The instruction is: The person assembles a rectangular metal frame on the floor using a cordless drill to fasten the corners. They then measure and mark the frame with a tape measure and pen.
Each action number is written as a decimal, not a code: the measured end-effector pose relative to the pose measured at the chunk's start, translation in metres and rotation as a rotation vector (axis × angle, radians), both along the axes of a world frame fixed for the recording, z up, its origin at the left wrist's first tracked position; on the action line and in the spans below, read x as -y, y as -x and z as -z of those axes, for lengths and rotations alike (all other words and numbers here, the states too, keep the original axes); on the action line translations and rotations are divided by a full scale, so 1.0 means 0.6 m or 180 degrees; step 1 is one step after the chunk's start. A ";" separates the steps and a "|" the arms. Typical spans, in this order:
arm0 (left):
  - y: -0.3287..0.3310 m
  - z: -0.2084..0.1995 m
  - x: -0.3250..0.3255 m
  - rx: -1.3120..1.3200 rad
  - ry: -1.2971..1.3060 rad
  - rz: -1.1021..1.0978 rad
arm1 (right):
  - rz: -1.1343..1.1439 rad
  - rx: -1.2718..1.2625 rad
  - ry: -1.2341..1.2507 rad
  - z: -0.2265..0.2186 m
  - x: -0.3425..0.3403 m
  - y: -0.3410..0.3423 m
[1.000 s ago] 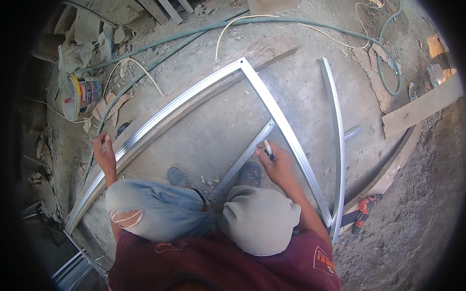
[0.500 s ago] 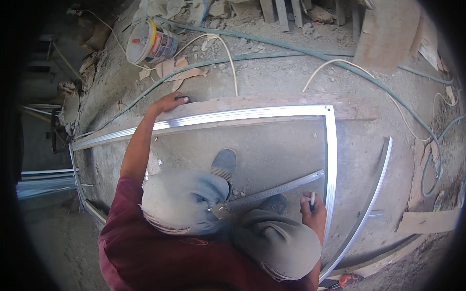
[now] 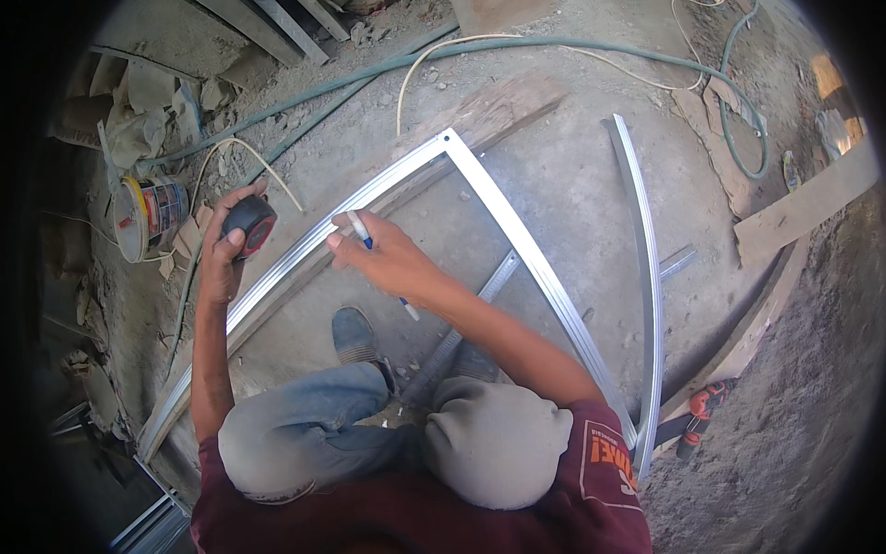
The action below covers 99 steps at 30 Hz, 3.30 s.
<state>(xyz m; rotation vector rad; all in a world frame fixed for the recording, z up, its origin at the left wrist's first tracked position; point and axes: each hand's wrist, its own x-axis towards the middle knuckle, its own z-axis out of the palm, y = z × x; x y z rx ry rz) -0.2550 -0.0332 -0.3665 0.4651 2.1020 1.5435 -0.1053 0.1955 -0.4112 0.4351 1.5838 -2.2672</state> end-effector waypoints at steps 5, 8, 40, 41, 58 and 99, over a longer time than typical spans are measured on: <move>-0.109 0.048 -0.108 0.0090 -0.1576 0.0652 | 0.0484 0.0409 0.2380 0.010 0.019 -0.010; -0.114 0.062 -0.120 -0.0512 -0.1423 0.1282 | 0.0632 0.0042 0.2323 0.035 0.003 -0.035; -0.196 0.109 -0.086 -0.0235 0.0389 0.0160 | 0.1356 -0.0432 -0.1420 0.062 0.008 -0.066; -0.199 0.108 -0.086 -0.1340 0.0552 0.0094 | 0.1260 -0.0429 -0.1522 0.062 0.002 -0.063; -0.161 -0.020 -0.110 -0.1082 0.1206 0.1834 | -0.0424 0.0598 -0.0325 -0.026 -0.136 -0.026; -0.136 0.027 -0.008 -0.1044 0.1936 0.1879 | 0.1314 0.0293 -0.0373 0.046 -0.186 -0.076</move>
